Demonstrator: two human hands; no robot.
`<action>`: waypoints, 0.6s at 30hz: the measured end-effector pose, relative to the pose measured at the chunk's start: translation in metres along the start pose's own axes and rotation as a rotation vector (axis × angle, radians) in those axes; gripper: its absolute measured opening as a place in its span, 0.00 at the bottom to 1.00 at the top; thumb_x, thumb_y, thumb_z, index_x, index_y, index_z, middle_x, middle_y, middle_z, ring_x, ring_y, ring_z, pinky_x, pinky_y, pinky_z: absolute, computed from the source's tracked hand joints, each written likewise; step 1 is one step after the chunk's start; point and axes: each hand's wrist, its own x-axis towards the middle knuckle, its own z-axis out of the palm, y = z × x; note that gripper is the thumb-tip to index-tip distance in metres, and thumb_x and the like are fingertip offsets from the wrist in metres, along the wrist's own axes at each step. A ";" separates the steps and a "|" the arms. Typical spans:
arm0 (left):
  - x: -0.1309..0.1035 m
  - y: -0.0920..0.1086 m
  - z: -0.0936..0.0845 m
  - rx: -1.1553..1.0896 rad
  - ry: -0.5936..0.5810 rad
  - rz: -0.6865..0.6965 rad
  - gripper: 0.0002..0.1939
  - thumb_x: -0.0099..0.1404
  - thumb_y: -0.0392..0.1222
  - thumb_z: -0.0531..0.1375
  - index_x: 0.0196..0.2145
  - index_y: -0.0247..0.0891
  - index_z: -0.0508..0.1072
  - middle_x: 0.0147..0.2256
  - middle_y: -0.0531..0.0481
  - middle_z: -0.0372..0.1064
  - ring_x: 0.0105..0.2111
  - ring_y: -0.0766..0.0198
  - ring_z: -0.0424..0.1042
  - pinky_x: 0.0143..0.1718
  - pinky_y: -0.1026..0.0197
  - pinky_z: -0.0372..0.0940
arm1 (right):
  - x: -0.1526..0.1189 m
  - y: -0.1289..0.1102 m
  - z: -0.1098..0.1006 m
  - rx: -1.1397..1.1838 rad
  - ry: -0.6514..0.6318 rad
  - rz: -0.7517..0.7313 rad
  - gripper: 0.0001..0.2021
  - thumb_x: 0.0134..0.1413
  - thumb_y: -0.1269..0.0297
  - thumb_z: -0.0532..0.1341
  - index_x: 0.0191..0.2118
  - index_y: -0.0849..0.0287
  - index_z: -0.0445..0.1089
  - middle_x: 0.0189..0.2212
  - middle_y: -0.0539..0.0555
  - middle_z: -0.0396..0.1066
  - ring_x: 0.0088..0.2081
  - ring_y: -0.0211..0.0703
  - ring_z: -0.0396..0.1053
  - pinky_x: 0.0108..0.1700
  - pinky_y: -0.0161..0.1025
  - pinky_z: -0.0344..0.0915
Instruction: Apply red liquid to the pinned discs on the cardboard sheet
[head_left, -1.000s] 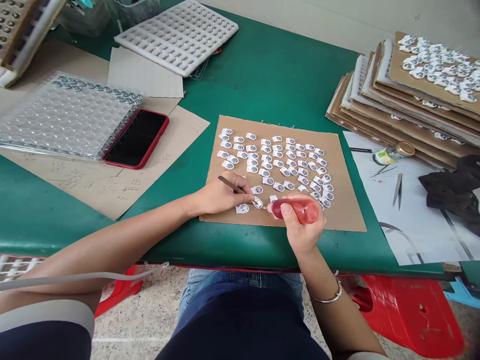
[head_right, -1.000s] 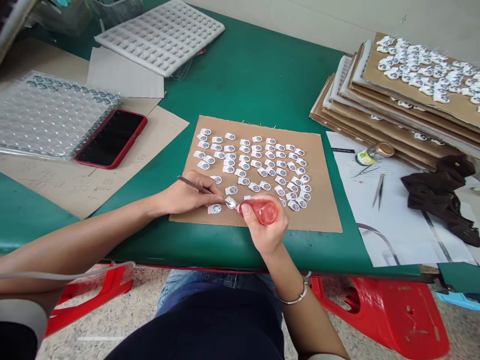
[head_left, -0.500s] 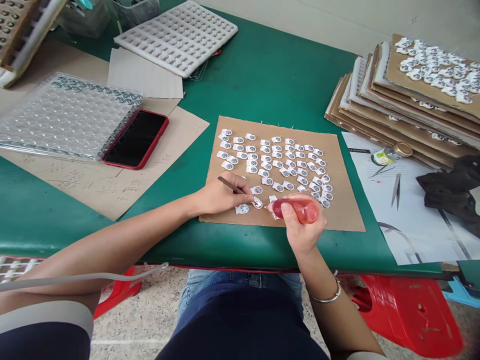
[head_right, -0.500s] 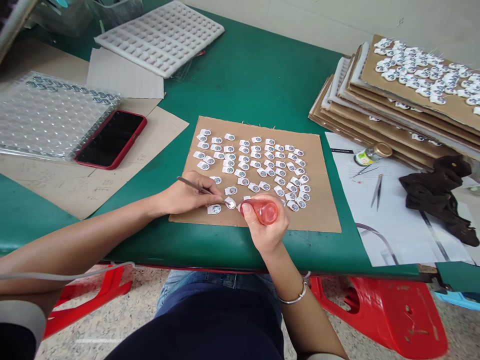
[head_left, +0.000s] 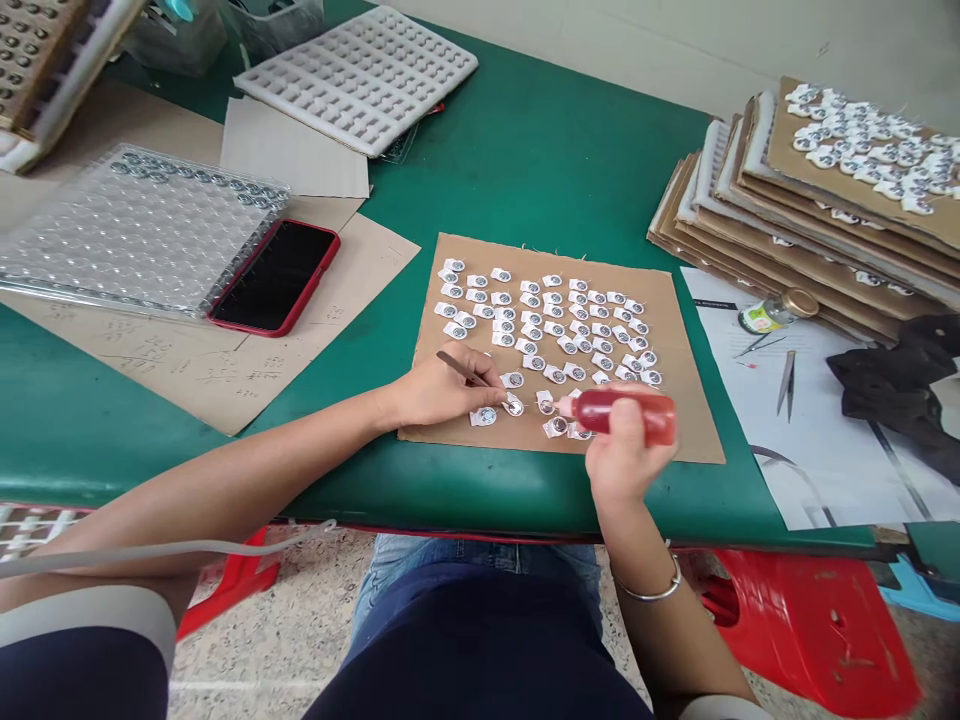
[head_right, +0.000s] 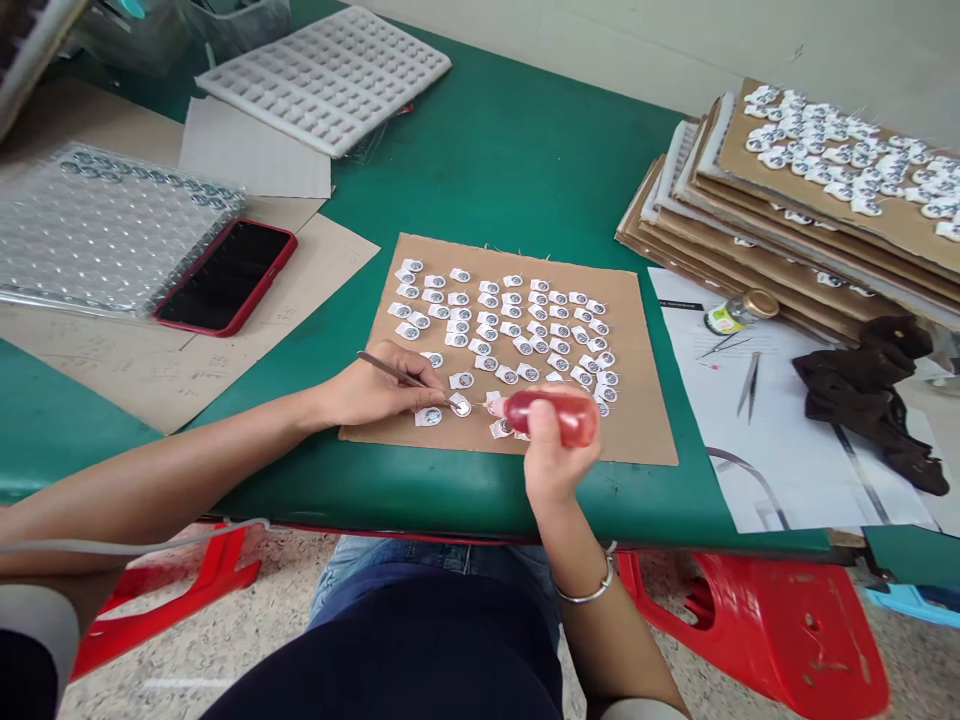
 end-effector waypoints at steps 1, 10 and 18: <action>0.000 0.003 -0.001 -0.018 0.008 0.000 0.08 0.56 0.40 0.63 0.29 0.32 0.77 0.24 0.48 0.73 0.23 0.68 0.70 0.22 0.69 0.62 | 0.006 -0.003 -0.001 0.090 0.014 0.091 0.11 0.49 0.55 0.61 0.33 0.59 0.67 0.26 0.49 0.68 0.25 0.40 0.70 0.23 0.39 0.66; -0.043 0.041 -0.008 0.142 0.185 0.094 0.08 0.59 0.42 0.62 0.33 0.35 0.77 0.27 0.50 0.75 0.24 0.70 0.70 0.24 0.70 0.63 | 0.077 -0.045 0.021 0.265 -0.301 0.214 0.15 0.51 0.49 0.56 0.36 0.56 0.63 0.23 0.46 0.63 0.22 0.38 0.70 0.15 0.31 0.56; -0.080 0.002 0.039 0.273 0.485 0.144 0.08 0.62 0.42 0.59 0.35 0.36 0.76 0.33 0.47 0.76 0.31 0.65 0.74 0.30 0.69 0.67 | 0.049 -0.023 0.051 0.231 -0.409 0.187 0.13 0.50 0.51 0.57 0.35 0.54 0.60 0.21 0.45 0.63 0.18 0.37 0.67 0.13 0.33 0.54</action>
